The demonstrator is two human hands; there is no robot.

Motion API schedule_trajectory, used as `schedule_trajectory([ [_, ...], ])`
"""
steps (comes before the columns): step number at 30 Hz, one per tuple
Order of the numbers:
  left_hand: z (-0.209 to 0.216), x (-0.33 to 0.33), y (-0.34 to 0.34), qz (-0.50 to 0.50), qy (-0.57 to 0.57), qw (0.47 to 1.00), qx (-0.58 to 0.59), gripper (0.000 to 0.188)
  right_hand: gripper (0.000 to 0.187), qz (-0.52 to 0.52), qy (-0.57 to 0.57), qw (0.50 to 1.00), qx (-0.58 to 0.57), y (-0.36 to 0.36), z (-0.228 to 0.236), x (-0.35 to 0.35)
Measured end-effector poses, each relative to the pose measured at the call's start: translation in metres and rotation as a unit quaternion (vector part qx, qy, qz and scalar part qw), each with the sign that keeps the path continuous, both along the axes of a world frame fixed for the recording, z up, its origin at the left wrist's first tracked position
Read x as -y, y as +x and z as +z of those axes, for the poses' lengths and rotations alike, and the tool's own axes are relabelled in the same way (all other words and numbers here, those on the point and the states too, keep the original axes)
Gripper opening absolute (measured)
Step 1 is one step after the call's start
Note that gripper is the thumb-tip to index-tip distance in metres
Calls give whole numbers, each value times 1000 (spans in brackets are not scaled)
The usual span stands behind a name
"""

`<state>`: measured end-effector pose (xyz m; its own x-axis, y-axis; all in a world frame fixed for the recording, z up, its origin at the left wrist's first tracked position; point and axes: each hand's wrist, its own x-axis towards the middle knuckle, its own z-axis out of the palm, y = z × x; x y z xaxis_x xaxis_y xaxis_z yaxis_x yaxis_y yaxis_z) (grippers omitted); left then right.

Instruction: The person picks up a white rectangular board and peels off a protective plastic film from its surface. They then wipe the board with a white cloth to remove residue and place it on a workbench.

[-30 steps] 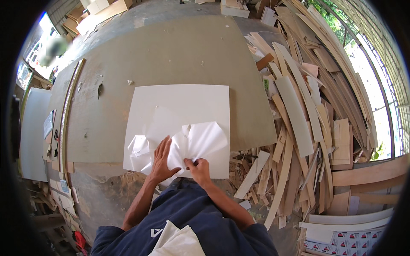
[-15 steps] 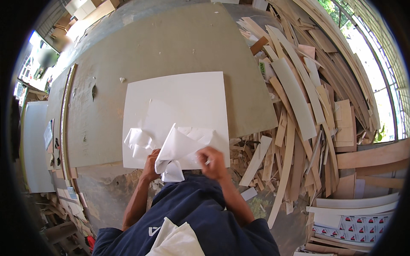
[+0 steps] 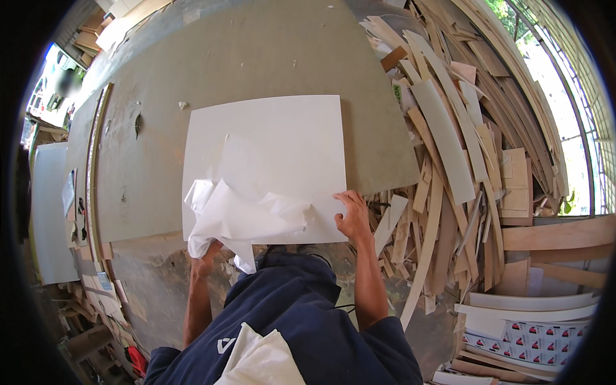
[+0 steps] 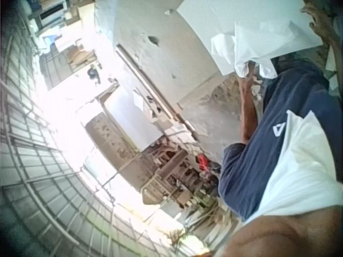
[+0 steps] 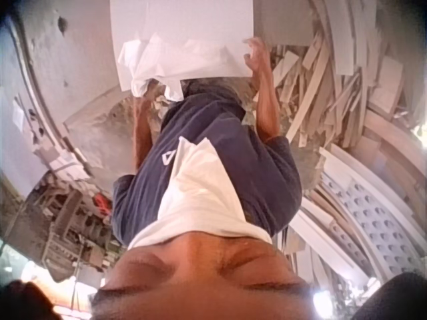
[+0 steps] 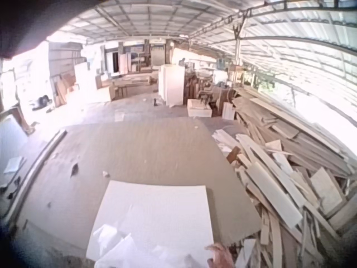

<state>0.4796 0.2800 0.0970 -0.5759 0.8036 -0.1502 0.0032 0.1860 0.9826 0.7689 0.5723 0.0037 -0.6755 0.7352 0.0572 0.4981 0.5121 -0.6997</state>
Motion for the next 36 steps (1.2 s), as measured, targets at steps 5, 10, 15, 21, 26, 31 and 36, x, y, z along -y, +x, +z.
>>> schedule_trajectory([
  [5,-1,11,-9,64,16,998,-4,40,45,-10,31,999,-12,-3,6,36],
  [10,-18,24,-16,103,62,990,72,43,32,-32,68,997,18,-23,-6,71],
  [15,-18,38,-31,79,69,991,81,48,18,-80,36,996,15,-30,-15,83],
  [21,-17,52,-38,103,95,985,105,49,25,-181,-30,976,-115,-25,-14,87],
  [26,-11,54,-40,171,97,973,117,46,36,-163,-27,981,-104,-11,-14,83],
  [31,-33,75,-75,250,92,954,138,40,43,-53,19,998,-39,-27,-3,93],
  [36,-27,61,-97,343,131,915,165,39,40,-47,-20,997,-52,-53,-14,96],
])
